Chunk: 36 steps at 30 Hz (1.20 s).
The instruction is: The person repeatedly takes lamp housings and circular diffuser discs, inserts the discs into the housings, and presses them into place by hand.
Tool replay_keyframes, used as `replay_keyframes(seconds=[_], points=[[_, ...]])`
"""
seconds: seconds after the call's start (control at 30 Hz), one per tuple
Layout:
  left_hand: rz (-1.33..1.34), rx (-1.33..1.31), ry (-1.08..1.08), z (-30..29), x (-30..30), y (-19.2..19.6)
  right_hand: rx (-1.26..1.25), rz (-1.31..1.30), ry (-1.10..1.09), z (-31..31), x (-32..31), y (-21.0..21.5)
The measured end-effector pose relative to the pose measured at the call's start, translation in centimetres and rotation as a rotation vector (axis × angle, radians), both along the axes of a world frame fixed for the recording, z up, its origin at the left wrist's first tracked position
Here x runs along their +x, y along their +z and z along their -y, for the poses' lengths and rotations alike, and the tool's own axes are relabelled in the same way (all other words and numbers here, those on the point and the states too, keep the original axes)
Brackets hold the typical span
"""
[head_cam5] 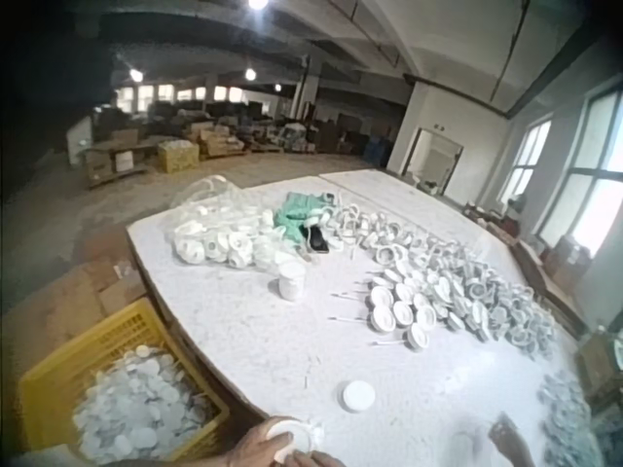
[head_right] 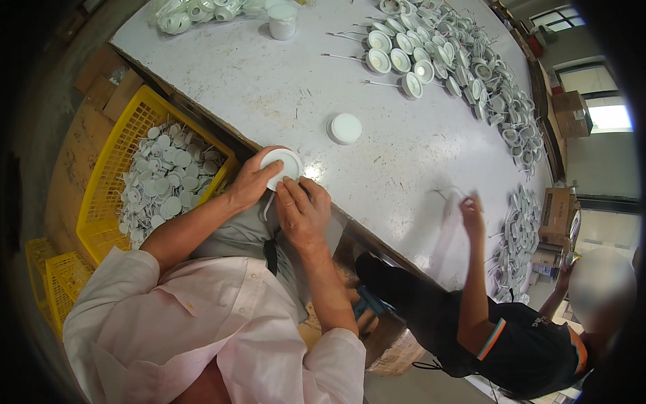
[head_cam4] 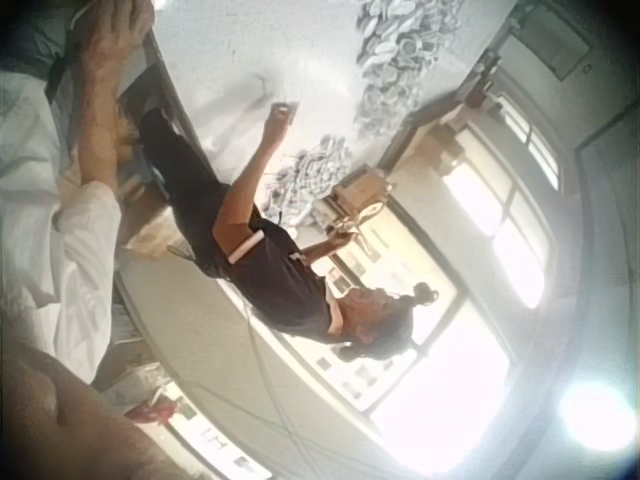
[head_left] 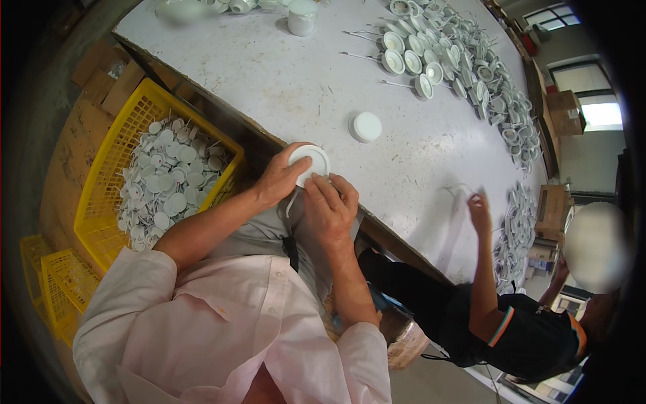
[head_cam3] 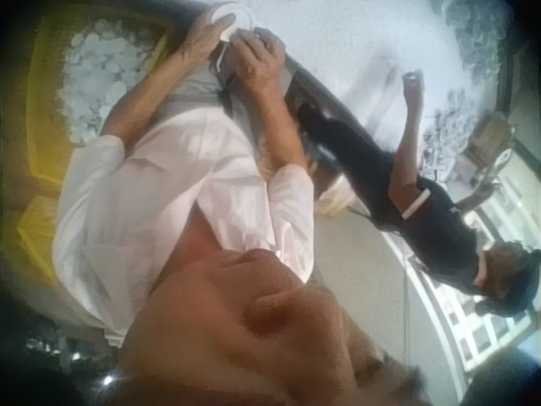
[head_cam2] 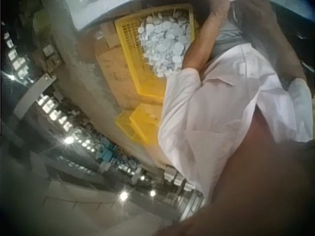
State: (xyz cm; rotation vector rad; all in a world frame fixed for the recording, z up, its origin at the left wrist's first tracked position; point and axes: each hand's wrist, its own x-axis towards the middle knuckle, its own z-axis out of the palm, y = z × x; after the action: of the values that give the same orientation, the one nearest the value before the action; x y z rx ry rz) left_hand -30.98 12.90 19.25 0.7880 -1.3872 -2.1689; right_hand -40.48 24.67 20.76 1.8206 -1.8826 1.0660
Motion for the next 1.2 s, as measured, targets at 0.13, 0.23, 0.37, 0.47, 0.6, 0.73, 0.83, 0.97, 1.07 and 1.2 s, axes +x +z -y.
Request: replay_keyframes(seconds=[0.13, 0.23, 0.37, 0.47, 0.6, 0.73, 0.83, 0.97, 1.07, 1.2], points=[[-0.098, 0.084, 0.059, 1.9, 3.6, -1.3, 0.073, 0.100, -0.013, -0.3, -1.8, 1.5], [-0.117, 0.029, 0.132, 3.8, 8.1, -3.1, 0.014, 0.146, -0.313, -1.2, -6.1, 0.3], [-0.038, 0.106, 0.279, 6.2, 13.7, -3.6, 0.009, 0.371, -0.713, -2.6, -11.7, -1.1], [0.240, 0.079, 0.358, 8.4, 18.4, -8.0, -0.087, 0.394, -0.705, -1.7, -14.0, -1.5], [0.542, 0.048, 0.486, 10.9, 25.2, -15.8, 0.167, 0.411, -0.641, 0.9, -15.7, -2.1], [0.787, 0.119, 0.589, 12.0, 31.5, -19.5, 0.246, 0.457, -0.578, 3.5, -15.8, -1.9], [0.892, -0.146, 0.557, 13.6, 40.5, -26.2, 0.228, 0.684, -0.585, 4.8, -15.2, -1.3], [1.215, -0.527, 0.613, 13.1, 39.2, -27.8, 0.267, 0.666, -0.595, 3.7, -16.8, -1.9], [0.590, -0.073, 0.388, 9.2, 28.6, -20.2, 0.083, 0.945, -0.557, 2.8, -14.5, 0.0], [0.138, -0.021, -0.069, 2.1, 13.6, -5.7, -0.020, 1.120, -0.645, -0.2, -11.7, 0.7]])
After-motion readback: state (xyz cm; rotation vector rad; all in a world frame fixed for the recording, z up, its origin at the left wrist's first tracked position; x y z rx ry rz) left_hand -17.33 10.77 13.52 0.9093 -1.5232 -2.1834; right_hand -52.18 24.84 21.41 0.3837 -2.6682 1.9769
